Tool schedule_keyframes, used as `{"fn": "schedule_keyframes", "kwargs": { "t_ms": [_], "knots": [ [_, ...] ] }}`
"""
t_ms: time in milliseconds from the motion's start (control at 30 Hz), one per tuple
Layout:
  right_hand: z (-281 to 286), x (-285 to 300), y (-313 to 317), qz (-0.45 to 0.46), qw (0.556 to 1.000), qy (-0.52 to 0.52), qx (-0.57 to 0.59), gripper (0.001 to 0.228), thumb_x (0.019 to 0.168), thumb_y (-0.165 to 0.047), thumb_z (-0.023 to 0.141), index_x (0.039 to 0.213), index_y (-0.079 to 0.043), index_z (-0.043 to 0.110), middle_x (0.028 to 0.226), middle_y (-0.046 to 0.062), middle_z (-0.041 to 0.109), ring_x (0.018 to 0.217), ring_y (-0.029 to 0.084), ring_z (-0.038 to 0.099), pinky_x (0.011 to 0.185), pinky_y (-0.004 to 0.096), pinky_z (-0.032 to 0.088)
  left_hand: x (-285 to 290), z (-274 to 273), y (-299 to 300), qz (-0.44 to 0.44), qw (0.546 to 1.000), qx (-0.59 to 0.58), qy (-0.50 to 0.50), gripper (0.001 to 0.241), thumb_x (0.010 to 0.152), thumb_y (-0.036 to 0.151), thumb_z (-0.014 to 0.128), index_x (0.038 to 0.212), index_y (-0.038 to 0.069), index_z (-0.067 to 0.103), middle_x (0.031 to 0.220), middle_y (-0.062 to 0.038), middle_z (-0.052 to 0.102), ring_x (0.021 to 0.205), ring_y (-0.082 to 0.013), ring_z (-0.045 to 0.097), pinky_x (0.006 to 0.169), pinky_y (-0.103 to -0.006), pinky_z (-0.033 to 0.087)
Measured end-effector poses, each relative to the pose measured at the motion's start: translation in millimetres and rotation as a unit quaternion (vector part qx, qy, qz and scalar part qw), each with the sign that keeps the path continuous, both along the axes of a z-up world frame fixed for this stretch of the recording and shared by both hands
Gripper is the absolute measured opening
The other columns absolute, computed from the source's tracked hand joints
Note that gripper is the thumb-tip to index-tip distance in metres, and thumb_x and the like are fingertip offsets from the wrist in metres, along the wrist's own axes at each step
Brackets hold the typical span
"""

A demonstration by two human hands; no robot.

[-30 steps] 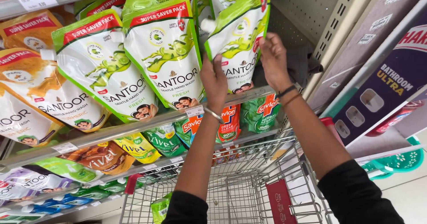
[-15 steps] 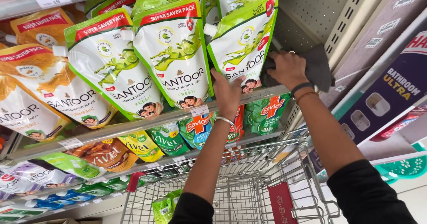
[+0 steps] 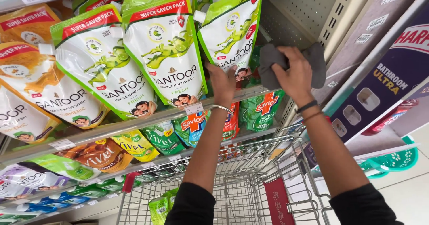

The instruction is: Select and organize hand wash refill pouches in a shopping cart.

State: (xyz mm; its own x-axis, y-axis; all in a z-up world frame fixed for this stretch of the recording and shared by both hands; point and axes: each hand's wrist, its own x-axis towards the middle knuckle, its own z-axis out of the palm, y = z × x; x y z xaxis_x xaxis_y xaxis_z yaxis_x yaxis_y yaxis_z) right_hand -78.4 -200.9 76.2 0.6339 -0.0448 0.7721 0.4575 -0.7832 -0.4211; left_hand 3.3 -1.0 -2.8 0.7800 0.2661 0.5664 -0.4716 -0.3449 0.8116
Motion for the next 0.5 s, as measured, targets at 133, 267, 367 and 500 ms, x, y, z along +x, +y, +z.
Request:
{"fn": "schedule_keyframes", "kwargs": {
  "t_ms": [133, 267, 367, 500],
  "knots": [
    [4, -36, 21, -0.019, 0.998, -0.048, -0.021, 0.041, 0.083, -0.010, 0.078, 0.123, -0.010, 0.069, 0.116, 0.012, 0.066, 0.098, 0.037, 0.068, 0.080, 0.044, 0.053, -41, 19, -18, 0.031, 0.999, -0.005, -0.040, 0.105, 0.085, 0.003, 0.080, 0.148, -0.023, 0.002, 0.146, -0.048, 0.022, 0.136, -0.0597, 0.034, 0.114, -0.0517, 0.032],
    [13, -82, 37, -0.039, 0.991, -0.122, -0.036, 0.040, 0.083, -0.009, 0.079, 0.122, -0.012, 0.070, 0.114, 0.011, 0.064, 0.098, 0.034, 0.068, 0.080, 0.042, 0.054, -90, 15, -31, 0.063, 0.992, 0.067, -0.081, 0.093, 0.087, -0.008, 0.070, 0.155, -0.018, 0.008, 0.158, -0.040, 0.022, 0.149, -0.0541, 0.031, 0.129, -0.0470, 0.024],
    [15, -119, 51, -0.026, 0.983, -0.181, -0.006, 0.036, 0.085, -0.009, 0.079, 0.119, -0.011, 0.070, 0.109, 0.012, 0.062, 0.095, 0.030, 0.066, 0.080, 0.039, 0.053, -149, 21, -28, -0.131, 0.984, 0.116, -0.028, 0.107, 0.063, -0.006, 0.078, 0.151, -0.013, 0.018, 0.149, -0.033, 0.033, 0.145, -0.0478, 0.034, 0.125, -0.0459, 0.025],
    [-23, -148, 55, 0.084, 0.973, -0.096, 0.190, 0.028, 0.093, -0.004, 0.062, 0.121, -0.004, 0.061, 0.112, 0.010, 0.059, 0.097, 0.016, 0.058, 0.086, 0.029, 0.048, -205, 2, -13, -0.388, 0.921, -0.012, -0.005, 0.102, 0.075, 0.000, 0.076, 0.160, 0.001, 0.020, 0.150, -0.024, 0.048, 0.140, -0.0347, 0.050, 0.116, -0.0396, 0.040]
  ]
}}
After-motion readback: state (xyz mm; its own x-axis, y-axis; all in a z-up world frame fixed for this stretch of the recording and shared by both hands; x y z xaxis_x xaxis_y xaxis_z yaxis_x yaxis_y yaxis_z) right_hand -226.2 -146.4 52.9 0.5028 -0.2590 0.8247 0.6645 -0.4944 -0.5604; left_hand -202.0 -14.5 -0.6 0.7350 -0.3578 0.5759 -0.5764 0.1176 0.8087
